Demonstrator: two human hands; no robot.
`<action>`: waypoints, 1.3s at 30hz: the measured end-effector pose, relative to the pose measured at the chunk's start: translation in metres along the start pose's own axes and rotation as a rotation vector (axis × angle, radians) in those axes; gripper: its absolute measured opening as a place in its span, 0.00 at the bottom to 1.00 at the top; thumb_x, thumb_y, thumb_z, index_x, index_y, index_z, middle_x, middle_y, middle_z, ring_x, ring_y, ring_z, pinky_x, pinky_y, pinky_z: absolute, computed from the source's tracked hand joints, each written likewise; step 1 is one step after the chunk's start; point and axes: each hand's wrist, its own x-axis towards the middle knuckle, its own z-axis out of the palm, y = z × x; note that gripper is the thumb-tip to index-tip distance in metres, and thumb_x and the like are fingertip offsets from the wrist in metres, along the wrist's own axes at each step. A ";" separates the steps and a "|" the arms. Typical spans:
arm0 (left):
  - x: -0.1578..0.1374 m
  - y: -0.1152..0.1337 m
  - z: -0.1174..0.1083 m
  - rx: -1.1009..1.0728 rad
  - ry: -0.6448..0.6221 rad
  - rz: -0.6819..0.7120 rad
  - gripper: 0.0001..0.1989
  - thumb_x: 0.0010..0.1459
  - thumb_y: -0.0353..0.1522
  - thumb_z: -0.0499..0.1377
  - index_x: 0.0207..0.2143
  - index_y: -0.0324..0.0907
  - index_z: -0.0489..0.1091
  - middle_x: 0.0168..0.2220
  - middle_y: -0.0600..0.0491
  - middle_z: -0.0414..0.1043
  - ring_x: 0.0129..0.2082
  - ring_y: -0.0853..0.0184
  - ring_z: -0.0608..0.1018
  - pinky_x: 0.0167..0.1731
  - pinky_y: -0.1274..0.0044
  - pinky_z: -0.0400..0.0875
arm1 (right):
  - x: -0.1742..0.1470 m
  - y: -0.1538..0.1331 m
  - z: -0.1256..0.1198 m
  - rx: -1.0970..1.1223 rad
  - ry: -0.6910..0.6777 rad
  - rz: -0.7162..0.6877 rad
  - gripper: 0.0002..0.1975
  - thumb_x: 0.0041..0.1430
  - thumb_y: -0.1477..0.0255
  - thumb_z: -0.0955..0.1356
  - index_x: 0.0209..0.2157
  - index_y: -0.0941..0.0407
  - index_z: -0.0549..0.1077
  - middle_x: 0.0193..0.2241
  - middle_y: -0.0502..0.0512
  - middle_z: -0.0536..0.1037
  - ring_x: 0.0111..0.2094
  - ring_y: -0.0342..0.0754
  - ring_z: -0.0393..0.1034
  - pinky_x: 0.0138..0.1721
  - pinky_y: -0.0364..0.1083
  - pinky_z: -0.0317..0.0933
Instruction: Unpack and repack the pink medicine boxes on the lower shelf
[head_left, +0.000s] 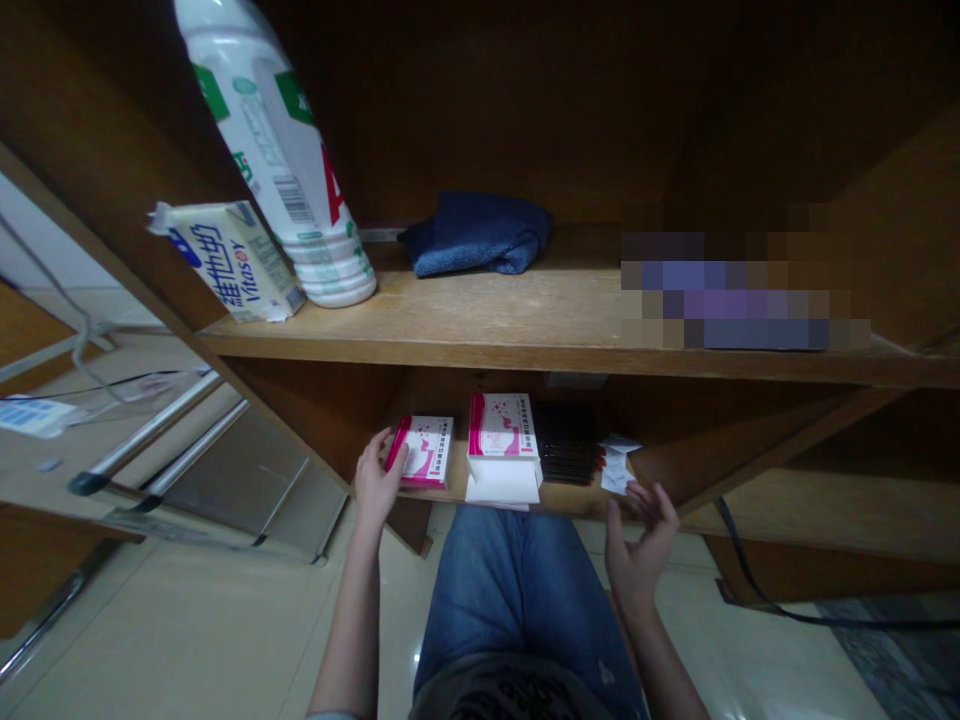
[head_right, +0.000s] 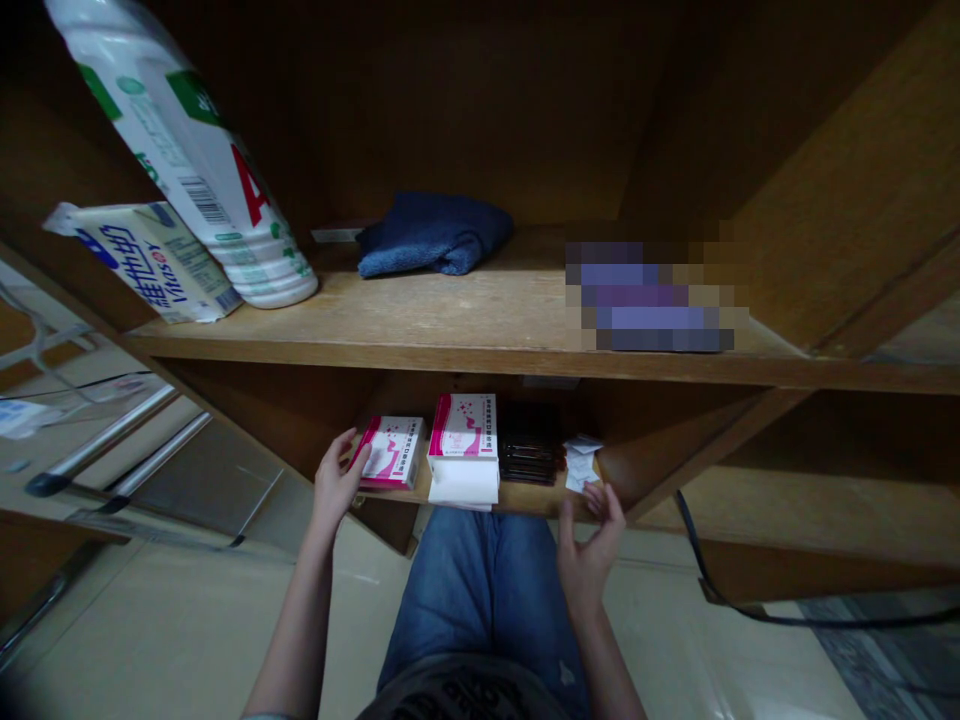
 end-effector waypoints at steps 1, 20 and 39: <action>-0.002 -0.002 0.001 -0.016 -0.021 -0.017 0.26 0.55 0.43 0.54 0.54 0.41 0.62 0.51 0.43 0.68 0.48 0.59 0.73 0.46 0.67 0.68 | -0.010 -0.012 0.003 0.022 -0.022 -0.019 0.27 0.54 0.68 0.67 0.54 0.58 0.59 0.44 0.62 0.70 0.44 0.52 0.68 0.47 0.55 0.63; -0.007 -0.005 -0.001 -0.064 -0.185 -0.137 0.30 0.54 0.42 0.56 0.56 0.36 0.61 0.47 0.43 0.73 0.46 0.57 0.75 0.45 0.68 0.69 | -0.114 -0.092 0.115 0.492 -0.983 0.288 0.42 0.51 0.75 0.68 0.63 0.51 0.44 0.64 0.58 0.49 0.63 0.54 0.43 0.58 0.59 0.52; -0.013 0.121 -0.019 -0.051 0.032 -0.076 0.29 0.51 0.45 0.58 0.52 0.38 0.67 0.38 0.44 0.77 0.37 0.59 0.78 0.39 0.71 0.70 | -0.027 -0.138 0.046 0.599 -0.861 0.120 0.30 0.56 0.66 0.67 0.59 0.43 0.55 0.65 0.49 0.46 0.64 0.53 0.42 0.61 0.58 0.45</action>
